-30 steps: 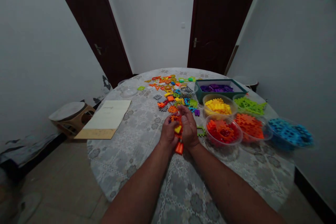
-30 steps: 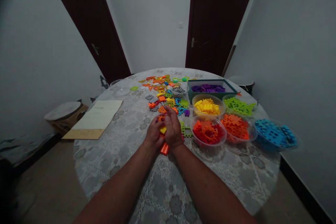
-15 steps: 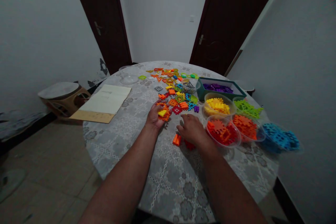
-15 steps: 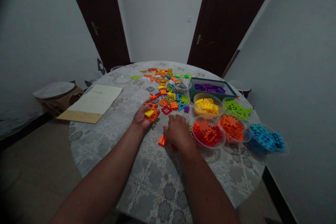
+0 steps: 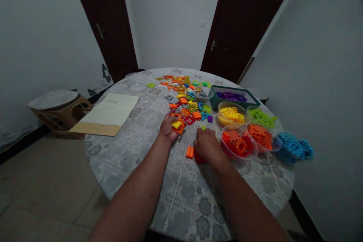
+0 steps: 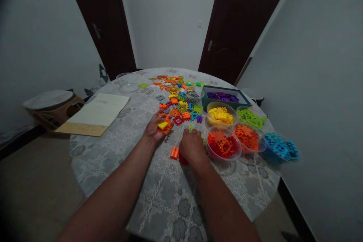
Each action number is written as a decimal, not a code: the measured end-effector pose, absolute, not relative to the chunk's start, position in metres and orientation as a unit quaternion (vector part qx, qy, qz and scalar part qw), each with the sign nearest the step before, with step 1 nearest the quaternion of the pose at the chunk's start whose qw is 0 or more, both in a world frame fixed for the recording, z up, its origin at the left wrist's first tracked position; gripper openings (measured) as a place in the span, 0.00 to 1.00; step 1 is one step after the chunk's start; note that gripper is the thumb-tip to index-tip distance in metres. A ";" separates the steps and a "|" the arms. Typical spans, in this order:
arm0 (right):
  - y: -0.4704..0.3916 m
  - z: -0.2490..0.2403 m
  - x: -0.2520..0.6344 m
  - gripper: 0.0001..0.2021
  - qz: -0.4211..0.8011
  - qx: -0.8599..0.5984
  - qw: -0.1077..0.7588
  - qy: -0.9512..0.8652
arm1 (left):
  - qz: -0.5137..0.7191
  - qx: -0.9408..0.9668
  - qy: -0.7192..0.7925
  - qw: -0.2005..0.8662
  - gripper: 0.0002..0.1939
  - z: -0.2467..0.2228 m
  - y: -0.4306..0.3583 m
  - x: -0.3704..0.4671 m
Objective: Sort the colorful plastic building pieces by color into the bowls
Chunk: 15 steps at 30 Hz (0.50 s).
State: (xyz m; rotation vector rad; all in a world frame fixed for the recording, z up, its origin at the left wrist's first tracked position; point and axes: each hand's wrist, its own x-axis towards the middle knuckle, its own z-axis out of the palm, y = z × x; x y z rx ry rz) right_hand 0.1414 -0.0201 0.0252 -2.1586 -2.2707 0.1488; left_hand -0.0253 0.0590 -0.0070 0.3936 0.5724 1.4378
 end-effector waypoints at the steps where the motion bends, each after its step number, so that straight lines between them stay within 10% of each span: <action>1: -0.020 0.025 0.141 0.17 0.046 -0.684 0.009 -0.728 | 0.644 0.175 0.258 0.699 0.32 -0.007 0.059 -0.025; 15: -0.002 -0.007 0.144 0.15 0.032 -0.630 0.225 -0.743 | 0.631 0.182 0.264 0.707 0.35 -0.009 0.058 -0.022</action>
